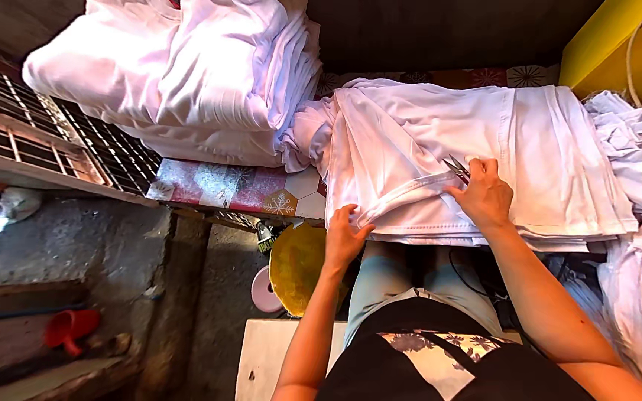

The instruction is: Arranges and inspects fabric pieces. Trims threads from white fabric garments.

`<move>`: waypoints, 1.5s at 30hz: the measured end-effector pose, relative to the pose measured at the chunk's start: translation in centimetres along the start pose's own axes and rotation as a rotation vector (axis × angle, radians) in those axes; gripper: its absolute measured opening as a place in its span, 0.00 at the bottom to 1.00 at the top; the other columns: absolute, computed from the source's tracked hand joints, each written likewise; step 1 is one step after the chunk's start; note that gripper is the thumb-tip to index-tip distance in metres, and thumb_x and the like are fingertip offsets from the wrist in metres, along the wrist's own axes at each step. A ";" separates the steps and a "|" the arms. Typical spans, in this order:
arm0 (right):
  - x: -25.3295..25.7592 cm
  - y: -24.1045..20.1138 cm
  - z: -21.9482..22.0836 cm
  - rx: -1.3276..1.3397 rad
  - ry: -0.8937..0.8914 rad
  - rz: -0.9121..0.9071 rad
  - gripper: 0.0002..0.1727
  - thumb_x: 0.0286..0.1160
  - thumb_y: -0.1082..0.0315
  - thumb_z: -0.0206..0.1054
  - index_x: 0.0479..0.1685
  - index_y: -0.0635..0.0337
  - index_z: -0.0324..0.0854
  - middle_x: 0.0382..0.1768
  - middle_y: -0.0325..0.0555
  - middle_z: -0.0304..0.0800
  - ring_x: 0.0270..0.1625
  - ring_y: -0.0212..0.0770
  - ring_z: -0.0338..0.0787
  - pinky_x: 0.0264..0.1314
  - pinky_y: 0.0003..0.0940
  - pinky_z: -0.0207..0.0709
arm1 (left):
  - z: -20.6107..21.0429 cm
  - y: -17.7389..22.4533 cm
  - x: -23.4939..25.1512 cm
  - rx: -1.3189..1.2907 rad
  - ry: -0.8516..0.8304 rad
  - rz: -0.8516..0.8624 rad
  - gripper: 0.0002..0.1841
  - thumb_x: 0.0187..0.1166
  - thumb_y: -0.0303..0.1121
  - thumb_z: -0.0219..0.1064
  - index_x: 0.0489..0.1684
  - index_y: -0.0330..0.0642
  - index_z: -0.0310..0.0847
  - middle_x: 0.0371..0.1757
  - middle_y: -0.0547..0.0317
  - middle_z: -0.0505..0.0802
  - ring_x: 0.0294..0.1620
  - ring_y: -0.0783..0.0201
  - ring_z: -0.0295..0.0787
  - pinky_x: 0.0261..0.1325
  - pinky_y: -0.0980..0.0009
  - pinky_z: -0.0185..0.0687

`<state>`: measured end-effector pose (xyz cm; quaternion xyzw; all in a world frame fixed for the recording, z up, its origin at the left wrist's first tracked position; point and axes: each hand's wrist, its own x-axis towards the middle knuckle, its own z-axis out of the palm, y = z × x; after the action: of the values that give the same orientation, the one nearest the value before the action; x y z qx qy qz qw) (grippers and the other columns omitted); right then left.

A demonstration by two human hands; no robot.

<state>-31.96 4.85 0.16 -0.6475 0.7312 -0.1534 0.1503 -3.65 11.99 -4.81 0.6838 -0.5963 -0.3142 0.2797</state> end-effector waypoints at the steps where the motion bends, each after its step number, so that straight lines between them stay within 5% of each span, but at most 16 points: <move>1: 0.0 0.5 0.0 -0.004 -0.011 0.014 0.27 0.70 0.61 0.80 0.62 0.71 0.80 0.59 0.73 0.82 0.50 0.74 0.88 0.44 0.73 0.77 | 1.4 0.0 0.3 -0.022 0.035 0.043 0.24 0.72 0.33 0.77 0.64 0.31 0.81 0.57 0.39 0.88 0.55 0.45 0.88 0.58 0.47 0.84; 4: -0.7 3.3 0.8 0.027 0.234 -0.212 0.11 0.71 0.72 0.71 0.41 0.76 0.81 0.40 0.70 0.86 0.39 0.71 0.89 0.32 0.67 0.77 | 3.1 0.0 0.2 -0.016 0.286 0.245 0.09 0.67 0.18 0.70 0.43 0.27 0.86 0.42 0.41 0.90 0.41 0.51 0.90 0.46 0.56 0.87; 6: -1.2 5.6 -0.3 0.020 0.375 -0.278 0.11 0.73 0.73 0.67 0.41 0.79 0.80 0.42 0.73 0.85 0.39 0.72 0.90 0.33 0.67 0.78 | 3.1 -0.5 -0.8 -0.023 0.433 0.385 0.05 0.61 0.15 0.70 0.32 0.29 0.83 0.35 0.46 0.87 0.33 0.59 0.86 0.38 0.67 0.85; 8: -2.0 7.4 -2.4 -0.018 0.351 -0.195 0.11 0.71 0.76 0.66 0.45 0.79 0.79 0.46 0.75 0.85 0.44 0.75 0.89 0.38 0.70 0.78 | 3.0 -1.5 -2.0 0.017 0.414 0.480 0.03 0.61 0.15 0.69 0.26 0.30 0.82 0.35 0.45 0.87 0.38 0.56 0.86 0.42 0.68 0.85; 11: -4.1 8.0 -5.5 -0.112 0.100 0.095 0.12 0.75 0.75 0.66 0.50 0.79 0.80 0.52 0.79 0.83 0.54 0.81 0.86 0.46 0.80 0.73 | 3.0 -2.4 -4.5 0.153 0.091 0.383 0.07 0.71 0.16 0.63 0.30 0.30 0.88 0.45 0.38 0.91 0.53 0.41 0.89 0.57 0.50 0.87; 13: -6.0 7.3 -6.3 -0.059 0.196 0.144 0.14 0.79 0.72 0.60 0.48 0.81 0.78 0.45 0.79 0.84 0.49 0.79 0.86 0.48 0.75 0.72 | 3.1 -2.9 -6.1 0.075 -0.021 0.214 0.09 0.70 0.16 0.61 0.35 0.29 0.89 0.45 0.41 0.92 0.51 0.47 0.90 0.56 0.54 0.86; 15: -7.2 5.2 -5.7 0.156 0.254 -0.004 0.17 0.85 0.69 0.59 0.51 0.80 0.82 0.37 0.73 0.87 0.37 0.66 0.88 0.44 0.61 0.79 | 3.7 -3.1 -7.1 -0.120 0.045 0.094 0.10 0.73 0.20 0.62 0.43 0.27 0.88 0.44 0.43 0.92 0.40 0.60 0.90 0.47 0.66 0.87; 18: -7.0 1.3 -0.6 0.447 0.127 -0.343 0.11 0.77 0.75 0.66 0.50 0.73 0.88 0.39 0.60 0.93 0.38 0.48 0.93 0.47 0.46 0.87 | 4.8 -2.3 -6.6 -0.114 0.406 0.268 0.12 0.70 0.24 0.71 0.47 0.23 0.84 0.47 0.39 0.88 0.37 0.63 0.86 0.40 0.75 0.84; 20: -5.7 -0.9 2.6 0.369 0.017 -0.428 0.15 0.71 0.70 0.75 0.55 0.67 0.90 0.46 0.58 0.95 0.45 0.53 0.96 0.51 0.54 0.88 | 4.4 -1.5 -4.7 0.008 0.434 0.263 0.27 0.67 0.34 0.79 0.60 0.23 0.80 0.59 0.30 0.85 0.52 0.49 0.86 0.51 0.61 0.85; 22: -4.6 -2.1 3.4 0.091 -0.126 -0.339 0.29 0.64 0.57 0.84 0.63 0.64 0.86 0.50 0.62 0.89 0.43 0.62 0.92 0.41 0.62 0.83 | 4.1 -1.6 -3.2 0.051 0.298 0.174 0.38 0.61 0.42 0.85 0.69 0.27 0.77 0.71 0.27 0.80 0.72 0.34 0.77 0.70 0.42 0.77; 28: -5.4 2.9 -2.1 -0.041 0.106 -0.067 0.41 0.61 0.49 0.85 0.67 0.70 0.79 0.66 0.75 0.79 0.43 0.74 0.89 0.37 0.71 0.80 | 4.2 -2.5 -2.0 -0.013 0.278 0.187 0.22 0.70 0.31 0.77 0.61 0.29 0.83 0.59 0.35 0.88 0.57 0.45 0.88 0.60 0.52 0.85; 30: -5.6 5.7 -3.3 0.031 0.198 0.089 0.46 0.62 0.43 0.83 0.73 0.70 0.77 0.67 0.74 0.78 0.54 0.75 0.87 0.49 0.72 0.78 | 4.4 -2.9 -1.8 -0.025 0.297 0.189 0.21 0.71 0.31 0.76 0.59 0.28 0.83 0.56 0.35 0.88 0.50 0.48 0.88 0.54 0.56 0.85; 33: -5.3 8.0 -3.3 0.082 0.059 0.333 0.49 0.61 0.40 0.83 0.71 0.75 0.75 0.74 0.78 0.72 0.65 0.76 0.83 0.62 0.74 0.74 | 4.7 -2.8 -1.3 0.020 0.321 0.226 0.14 0.71 0.29 0.73 0.50 0.27 0.87 0.49 0.37 0.90 0.50 0.47 0.88 0.56 0.55 0.85; 36: -4.8 7.1 -2.5 0.036 -0.093 0.307 0.37 0.70 0.51 0.79 0.65 0.78 0.78 0.71 0.77 0.75 0.61 0.73 0.86 0.60 0.71 0.77 | 4.4 -2.3 -1.0 0.074 0.326 0.259 0.08 0.73 0.25 0.71 0.41 0.27 0.90 0.41 0.38 0.93 0.48 0.43 0.91 0.57 0.50 0.84; 40: -1.5 9.7 -4.5 -0.044 -0.224 0.209 0.19 0.75 0.62 0.73 0.51 0.72 0.83 0.45 0.71 0.88 0.53 0.72 0.89 0.51 0.72 0.76 | 4.0 -2.1 -1.1 0.097 0.276 0.240 0.08 0.76 0.24 0.68 0.44 0.25 0.89 0.42 0.37 0.92 0.48 0.42 0.90 0.58 0.49 0.83; 45: 6.0 11.9 -15.4 -0.257 0.272 0.010 0.19 0.81 0.67 0.62 0.59 0.79 0.78 0.59 0.81 0.81 0.54 0.82 0.86 0.48 0.79 0.73 | 3.8 -2.3 -1.0 0.109 0.261 0.241 0.08 0.76 0.23 0.67 0.43 0.26 0.88 0.40 0.37 0.92 0.47 0.43 0.90 0.56 0.50 0.82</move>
<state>-49.82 0.71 9.02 -0.6309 0.7616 -0.1444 -0.0330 -5.17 13.23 -8.89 0.6564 -0.6487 -0.1544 0.3528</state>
